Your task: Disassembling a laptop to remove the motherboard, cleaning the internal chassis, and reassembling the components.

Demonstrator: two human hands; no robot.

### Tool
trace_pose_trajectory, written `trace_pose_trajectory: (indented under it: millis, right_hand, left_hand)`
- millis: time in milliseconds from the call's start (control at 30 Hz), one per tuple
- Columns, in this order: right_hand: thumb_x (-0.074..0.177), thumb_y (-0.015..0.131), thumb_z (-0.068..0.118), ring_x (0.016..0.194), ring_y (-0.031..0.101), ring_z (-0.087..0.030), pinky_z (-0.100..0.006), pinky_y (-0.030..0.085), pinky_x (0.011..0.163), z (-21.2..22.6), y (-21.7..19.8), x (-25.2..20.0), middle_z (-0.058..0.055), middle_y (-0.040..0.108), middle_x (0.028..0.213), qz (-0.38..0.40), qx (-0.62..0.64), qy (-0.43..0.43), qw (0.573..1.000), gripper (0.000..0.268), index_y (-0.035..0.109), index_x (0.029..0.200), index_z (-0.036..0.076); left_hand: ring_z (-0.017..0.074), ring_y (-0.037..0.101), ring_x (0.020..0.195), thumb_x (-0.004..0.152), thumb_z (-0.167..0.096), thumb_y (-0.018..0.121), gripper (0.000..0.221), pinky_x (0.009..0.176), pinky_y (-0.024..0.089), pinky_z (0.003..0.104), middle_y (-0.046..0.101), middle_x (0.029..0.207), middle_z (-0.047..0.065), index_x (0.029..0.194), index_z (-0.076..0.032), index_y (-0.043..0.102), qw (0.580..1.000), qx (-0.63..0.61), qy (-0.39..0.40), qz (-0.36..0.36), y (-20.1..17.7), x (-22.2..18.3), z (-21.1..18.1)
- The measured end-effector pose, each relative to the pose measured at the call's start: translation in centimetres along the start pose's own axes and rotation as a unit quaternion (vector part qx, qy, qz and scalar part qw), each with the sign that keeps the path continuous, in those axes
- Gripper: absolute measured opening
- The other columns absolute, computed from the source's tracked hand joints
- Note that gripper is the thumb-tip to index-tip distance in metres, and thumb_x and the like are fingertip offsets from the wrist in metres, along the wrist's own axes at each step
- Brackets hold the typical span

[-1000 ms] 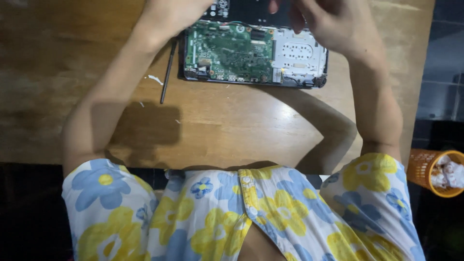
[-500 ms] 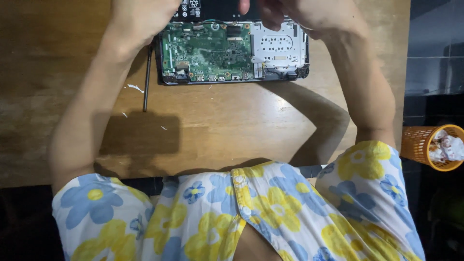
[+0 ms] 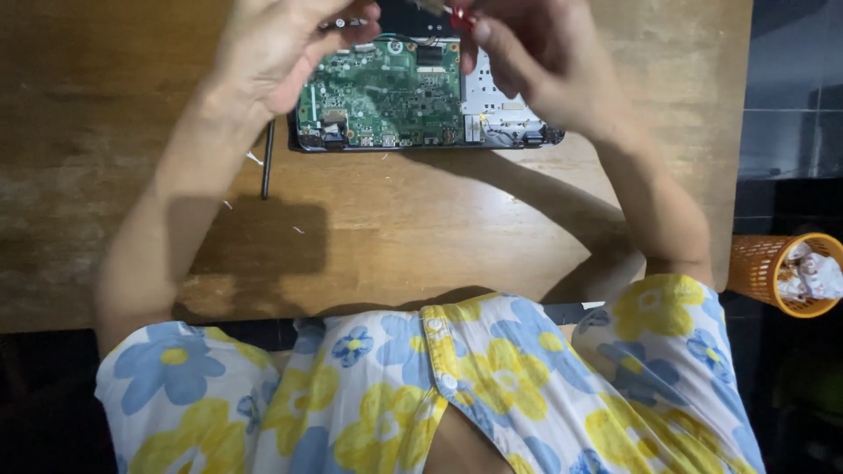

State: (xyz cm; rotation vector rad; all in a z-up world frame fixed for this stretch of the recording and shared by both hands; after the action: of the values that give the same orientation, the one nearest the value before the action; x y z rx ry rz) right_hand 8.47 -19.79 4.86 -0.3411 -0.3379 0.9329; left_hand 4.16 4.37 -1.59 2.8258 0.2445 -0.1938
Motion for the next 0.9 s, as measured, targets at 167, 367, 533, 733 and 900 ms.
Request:
trace_pose_trajectory:
  millis: [167,367,533,733,900]
  right_hand:
    - [0.118,0.048,0.022,0.056,0.042,-0.009,-0.021,0.032,0.052,0.0,0.9,-0.5,-0.01,0.065,0.094,-0.022,-0.014,-0.025,0.999,0.03,0.051,0.135,-0.002]
    - [0.12,0.046,0.018,0.055,0.04,-0.009,-0.021,0.033,0.051,-0.1,1.1,-0.2,-0.011,0.064,0.091,-0.032,0.016,-0.027,0.999,0.025,0.05,0.135,-0.001]
    - [0.12,0.048,0.019,0.057,0.04,-0.01,-0.022,0.032,0.053,0.2,1.1,-0.1,-0.01,0.065,0.092,-0.035,-0.032,-0.04,0.998,0.023,0.051,0.134,0.001]
    - [0.12,0.048,0.014,0.055,0.043,-0.011,-0.022,0.036,0.052,0.5,1.1,-0.2,-0.011,0.069,0.094,-0.053,-0.069,-0.061,0.994,0.022,0.054,0.134,-0.003]
    - [0.12,0.042,0.02,0.053,0.043,-0.011,-0.021,0.035,0.047,0.9,1.3,0.1,-0.014,0.062,0.093,-0.01,0.055,-0.024,0.998,0.027,0.045,0.137,-0.001]
  left_hand:
    - [0.0206,0.075,0.089,0.09,-0.005,0.079,0.012,0.086,0.071,0.039,0.076,0.1,0.008,0.1,-0.006,0.072,0.989,-0.131,-0.065,-0.003,0.2,-0.1,2.3]
    - [0.0194,0.075,0.091,0.094,-0.01,0.077,0.015,0.086,0.07,0.036,0.078,0.107,0.012,0.108,-0.006,0.074,0.989,-0.137,-0.036,0.049,0.7,-0.6,1.7]
    - [0.0168,0.075,0.094,0.094,-0.015,0.078,0.016,0.09,0.07,0.034,0.076,0.107,0.009,0.109,-0.01,0.072,0.993,-0.104,-0.004,0.056,0.6,-0.8,1.7]
    - [0.0174,0.074,0.097,0.1,-0.015,0.074,0.015,0.094,0.068,0.033,0.075,0.107,0.009,0.113,-0.008,0.072,0.99,-0.059,0.098,0.079,1.0,-1.4,0.9]
    - [0.0207,0.074,0.098,0.103,-0.011,0.072,0.009,0.097,0.068,0.036,0.074,0.106,0.008,0.111,-0.008,0.07,0.982,-0.064,0.157,0.081,1.1,-1.4,1.0]
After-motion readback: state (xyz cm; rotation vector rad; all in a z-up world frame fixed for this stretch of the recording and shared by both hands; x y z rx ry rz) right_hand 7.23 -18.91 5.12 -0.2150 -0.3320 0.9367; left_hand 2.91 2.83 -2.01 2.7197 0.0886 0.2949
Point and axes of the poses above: each hand's wrist, its own x-axis towards the middle knuckle, its own y-axis out of the palm, z = x × y, the point moved 4 cm from there along x, towards the middle knuckle
